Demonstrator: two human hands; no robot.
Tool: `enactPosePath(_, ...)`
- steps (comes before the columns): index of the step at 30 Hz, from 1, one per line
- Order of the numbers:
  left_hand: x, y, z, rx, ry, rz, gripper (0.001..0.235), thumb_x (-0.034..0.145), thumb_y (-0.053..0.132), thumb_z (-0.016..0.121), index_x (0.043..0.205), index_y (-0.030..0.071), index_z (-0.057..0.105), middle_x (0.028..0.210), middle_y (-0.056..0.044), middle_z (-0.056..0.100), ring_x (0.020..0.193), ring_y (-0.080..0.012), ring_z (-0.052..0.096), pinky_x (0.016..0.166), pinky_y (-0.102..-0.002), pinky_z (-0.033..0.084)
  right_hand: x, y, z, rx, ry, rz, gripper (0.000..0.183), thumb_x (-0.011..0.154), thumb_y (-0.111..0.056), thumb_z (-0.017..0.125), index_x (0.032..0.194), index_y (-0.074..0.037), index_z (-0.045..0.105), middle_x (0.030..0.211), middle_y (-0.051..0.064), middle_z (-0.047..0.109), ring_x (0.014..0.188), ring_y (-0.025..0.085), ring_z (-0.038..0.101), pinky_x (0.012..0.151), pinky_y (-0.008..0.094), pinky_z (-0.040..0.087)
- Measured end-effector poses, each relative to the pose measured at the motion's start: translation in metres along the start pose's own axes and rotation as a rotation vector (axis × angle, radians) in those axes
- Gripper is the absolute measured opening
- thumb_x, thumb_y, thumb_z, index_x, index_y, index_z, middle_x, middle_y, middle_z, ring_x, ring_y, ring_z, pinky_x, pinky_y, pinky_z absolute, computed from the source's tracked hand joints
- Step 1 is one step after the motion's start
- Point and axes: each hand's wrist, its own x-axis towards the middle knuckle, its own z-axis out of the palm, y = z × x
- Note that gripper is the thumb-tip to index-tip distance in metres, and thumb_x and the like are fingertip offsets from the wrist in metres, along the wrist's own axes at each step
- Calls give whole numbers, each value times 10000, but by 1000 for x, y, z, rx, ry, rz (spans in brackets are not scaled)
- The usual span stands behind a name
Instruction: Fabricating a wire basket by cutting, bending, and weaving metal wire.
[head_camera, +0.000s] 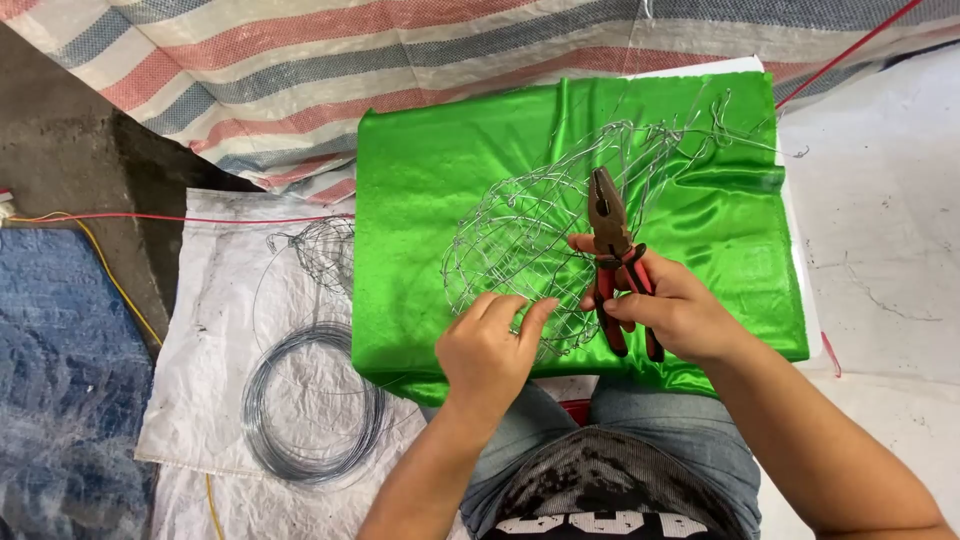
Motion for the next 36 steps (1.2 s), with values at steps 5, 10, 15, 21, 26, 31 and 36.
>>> enactPosePath(5,0,-1,42,82,92,112,340,898,490,732,967,158,753,811,9,643,741,-188,664,579,-297,533,2,-9,17,49,-66,18,538,798,83,599,1336,74,609,790,219,710,461,251,664,407,308,482)
enactPosePath(10,-6,-7,66,123,210,156,241,919,482,712,924,241,730,767,66,582,799,-163,606,850,-334,424,0,-3,12,81,-101,50,537,797,139,631,1332,88,613,783,239,706,451,222,607,423,339,528)
enactPosePath(15,-14,-12,73,24,180,57,238,894,422,783,788,237,678,685,98,606,680,-137,621,902,-379,392,-5,6,3,120,-193,52,488,841,92,625,1327,64,596,880,242,744,550,240,672,463,340,534)
enactPosePath(21,-18,-14,80,-203,143,-93,191,962,344,736,827,211,719,668,132,623,619,-95,631,908,-353,399,-20,8,-2,89,-155,37,635,838,92,615,1463,59,506,911,246,757,602,218,680,511,325,554)
enactPosePath(26,-19,-7,80,-298,163,-155,149,1007,281,675,891,200,724,726,104,656,642,-107,645,909,-340,369,-20,-1,3,75,-115,34,643,837,76,610,1470,59,499,909,253,757,596,237,702,501,312,531)
enactPosePath(31,-19,-8,69,-596,54,-278,132,1034,220,630,1034,172,753,800,64,713,714,-136,708,951,-357,329,-40,-7,14,78,-107,139,631,833,-16,657,1439,76,504,948,266,791,614,226,735,458,303,539)
enactPosePath(36,-26,-4,58,-982,-457,-566,486,1024,26,494,1509,58,482,1273,-99,692,1000,-133,667,852,-251,538,-64,38,8,386,-275,345,546,897,90,540,1421,127,387,1201,314,741,678,226,725,614,318,602)
